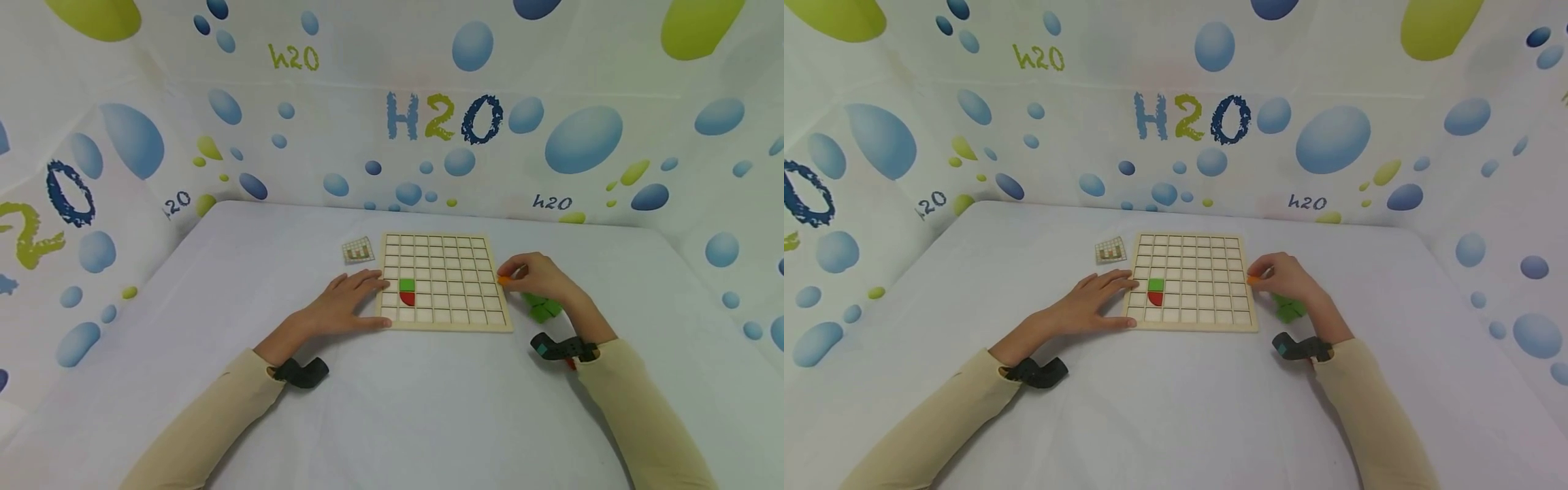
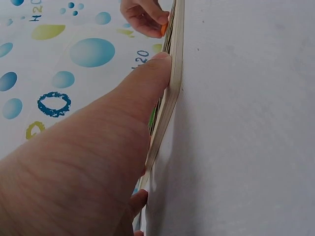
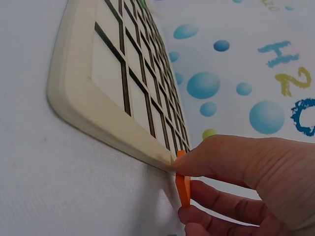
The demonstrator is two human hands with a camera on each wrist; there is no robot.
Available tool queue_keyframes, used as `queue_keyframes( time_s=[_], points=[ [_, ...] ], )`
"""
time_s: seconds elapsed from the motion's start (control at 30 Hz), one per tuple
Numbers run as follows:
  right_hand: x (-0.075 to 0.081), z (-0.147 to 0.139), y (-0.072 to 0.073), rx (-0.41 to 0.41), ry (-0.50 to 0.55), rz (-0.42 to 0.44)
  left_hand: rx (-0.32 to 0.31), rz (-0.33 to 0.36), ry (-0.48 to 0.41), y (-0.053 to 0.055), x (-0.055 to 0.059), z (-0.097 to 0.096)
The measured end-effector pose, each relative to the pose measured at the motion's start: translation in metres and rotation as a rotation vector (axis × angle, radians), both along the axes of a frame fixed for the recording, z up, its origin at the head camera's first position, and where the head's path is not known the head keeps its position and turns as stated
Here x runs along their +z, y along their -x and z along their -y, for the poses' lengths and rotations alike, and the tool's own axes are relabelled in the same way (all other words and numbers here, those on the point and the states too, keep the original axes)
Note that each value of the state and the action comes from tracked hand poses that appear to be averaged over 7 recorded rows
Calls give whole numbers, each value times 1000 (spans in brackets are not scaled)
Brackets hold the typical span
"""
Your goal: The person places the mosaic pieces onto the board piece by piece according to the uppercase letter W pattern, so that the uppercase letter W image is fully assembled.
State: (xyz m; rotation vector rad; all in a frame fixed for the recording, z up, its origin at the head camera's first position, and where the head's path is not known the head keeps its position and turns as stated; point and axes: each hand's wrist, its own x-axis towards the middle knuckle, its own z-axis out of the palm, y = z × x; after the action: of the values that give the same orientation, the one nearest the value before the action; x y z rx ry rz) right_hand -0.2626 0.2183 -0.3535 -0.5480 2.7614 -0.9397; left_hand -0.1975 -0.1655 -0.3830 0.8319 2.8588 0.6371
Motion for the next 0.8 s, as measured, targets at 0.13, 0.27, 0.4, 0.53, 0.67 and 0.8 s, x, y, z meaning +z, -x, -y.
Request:
queue_keyframes(
  time_s=[0.13, 0.27, 0.4, 0.53, 0.67, 0.8],
  points=[
    [0, 5, 1, 14, -6, -14, 2, 0, 4, 0, -1, 1],
    [1, 8, 2, 25, -17, -30, 1, 2, 9, 1, -1, 1],
    [0, 11, 4, 43, -8, -36, 6, 15, 18, 2, 0, 0],
    [-3, 15, 7, 53, 1, -38, 5, 20, 18, 3, -1, 1],
    [-3, 19, 6, 54, 10, -34, 1, 17, 10, 3, -2, 2],
    [-1, 23, 4, 62, 20, -43, -1, 17, 8, 3, -3, 2]
  ],
)
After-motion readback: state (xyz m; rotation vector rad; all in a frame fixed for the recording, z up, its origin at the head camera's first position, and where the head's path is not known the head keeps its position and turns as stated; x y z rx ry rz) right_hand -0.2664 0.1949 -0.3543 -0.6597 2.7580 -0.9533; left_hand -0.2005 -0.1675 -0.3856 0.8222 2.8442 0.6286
